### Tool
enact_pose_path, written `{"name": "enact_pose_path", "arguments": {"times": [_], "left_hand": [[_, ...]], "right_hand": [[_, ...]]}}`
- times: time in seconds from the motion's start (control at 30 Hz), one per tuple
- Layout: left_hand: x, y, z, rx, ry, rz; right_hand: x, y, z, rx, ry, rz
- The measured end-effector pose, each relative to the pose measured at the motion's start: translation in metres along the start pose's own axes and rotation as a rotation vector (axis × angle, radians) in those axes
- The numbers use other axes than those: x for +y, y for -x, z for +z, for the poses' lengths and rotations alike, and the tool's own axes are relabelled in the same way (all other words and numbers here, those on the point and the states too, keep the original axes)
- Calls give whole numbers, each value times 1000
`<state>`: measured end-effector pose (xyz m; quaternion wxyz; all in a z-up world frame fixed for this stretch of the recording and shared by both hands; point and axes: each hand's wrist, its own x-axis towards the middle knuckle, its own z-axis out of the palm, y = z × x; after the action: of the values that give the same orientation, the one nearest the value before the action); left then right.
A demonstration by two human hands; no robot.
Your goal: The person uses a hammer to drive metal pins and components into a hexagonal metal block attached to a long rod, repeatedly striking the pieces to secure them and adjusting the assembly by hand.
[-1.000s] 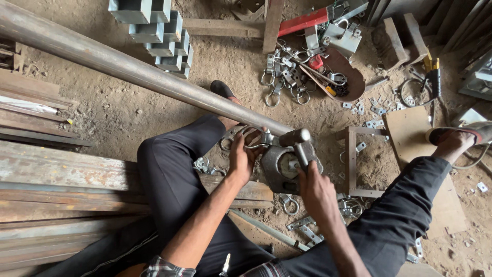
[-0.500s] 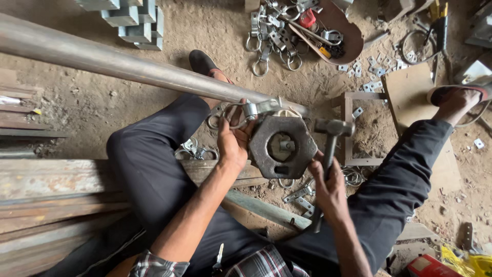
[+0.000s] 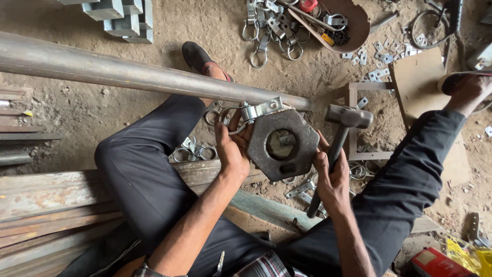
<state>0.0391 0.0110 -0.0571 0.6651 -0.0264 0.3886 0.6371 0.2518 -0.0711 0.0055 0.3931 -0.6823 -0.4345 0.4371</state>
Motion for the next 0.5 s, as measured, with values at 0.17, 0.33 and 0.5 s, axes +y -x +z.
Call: {"name": "enact_pose_path", "arguments": {"times": [0.17,0.33,0.5], "left_hand": [[4,-7,9,14,-151,-19],[7,-10,33,-85,-114,-22],[16,-17,30,-39,-321,85]], "right_hand": [[4,5,0,-48,51,-65],[8,10,-1,-60,-135,-69],[18,8,-22,44,269,80]]}}
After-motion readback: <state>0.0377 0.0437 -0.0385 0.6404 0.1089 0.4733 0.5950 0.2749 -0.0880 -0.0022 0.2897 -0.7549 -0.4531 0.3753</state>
